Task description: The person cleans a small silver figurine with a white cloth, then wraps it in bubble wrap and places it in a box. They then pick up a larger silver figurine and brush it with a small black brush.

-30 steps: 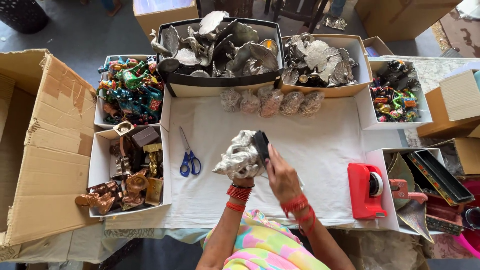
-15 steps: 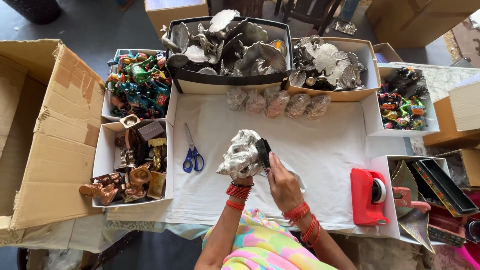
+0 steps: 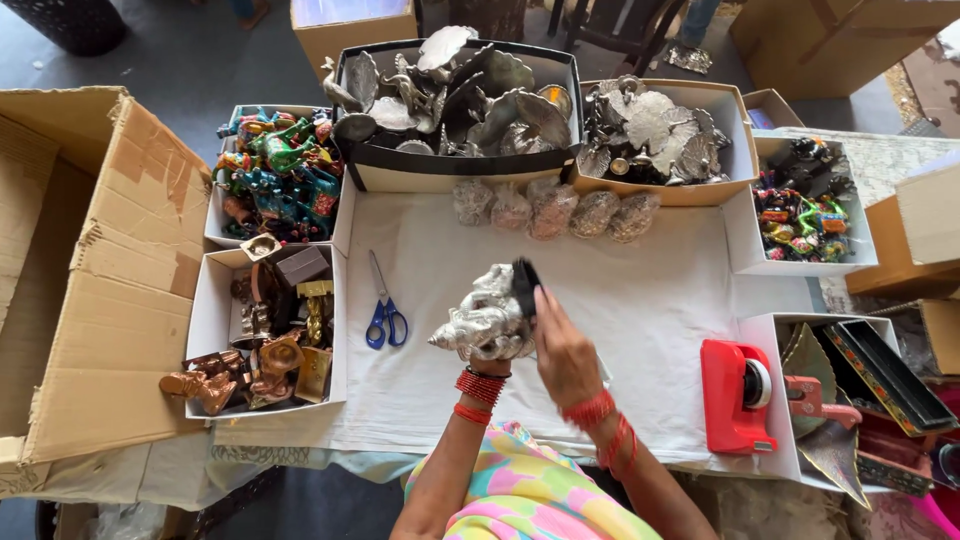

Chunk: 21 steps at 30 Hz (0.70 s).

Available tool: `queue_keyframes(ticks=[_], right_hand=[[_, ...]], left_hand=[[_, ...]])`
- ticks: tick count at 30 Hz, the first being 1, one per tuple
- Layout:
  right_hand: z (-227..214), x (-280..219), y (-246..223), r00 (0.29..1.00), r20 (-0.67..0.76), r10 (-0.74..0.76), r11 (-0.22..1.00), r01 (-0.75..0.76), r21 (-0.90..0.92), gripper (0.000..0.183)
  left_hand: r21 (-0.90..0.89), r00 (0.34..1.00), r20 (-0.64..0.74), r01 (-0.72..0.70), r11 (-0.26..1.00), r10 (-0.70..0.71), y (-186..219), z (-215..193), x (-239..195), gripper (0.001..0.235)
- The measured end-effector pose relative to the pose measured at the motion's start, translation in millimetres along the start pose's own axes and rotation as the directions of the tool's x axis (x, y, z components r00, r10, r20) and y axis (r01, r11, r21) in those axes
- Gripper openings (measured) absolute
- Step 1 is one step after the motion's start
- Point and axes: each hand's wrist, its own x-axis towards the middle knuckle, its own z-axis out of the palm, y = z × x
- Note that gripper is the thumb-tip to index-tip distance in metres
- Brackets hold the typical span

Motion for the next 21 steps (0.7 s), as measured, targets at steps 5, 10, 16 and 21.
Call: queue_keyframes(ticks=[5, 10, 16, 21], right_hand=[[-1.2, 9.4, 11.8, 0.995, -0.051, -0.080, 0.997, 0.081, 0.012, 0.046], [3.9, -22.6, -9.8, 0.993, 0.023, -0.115, 0.993, 0.116, -0.035, 0.047], [-4.1, 13.5, -10.6, 0.998, 0.010, -0.058, 0.997, 0.059, -0.054, 0.046], [-1.4, -28.0, -10.0, 0.997, 0.066, -0.032, 0.999, 0.034, -0.026, 0.045]], left_hand=[[-0.045, 0.996, 0.087, -0.024, 0.999, 0.027, -2.3, 20.0, -0.7, 0.074], [-0.134, 0.999, 0.023, -0.037, 0.990, 0.041, -5.1, 6.5, 8.3, 0.076], [0.097, 0.997, 0.020, -0.077, 0.992, 0.076, -3.0, 41.7, -11.0, 0.071], [0.108, 0.993, -0.080, -0.083, 0.991, 0.092, 4.5, 36.5, -6.4, 0.068]])
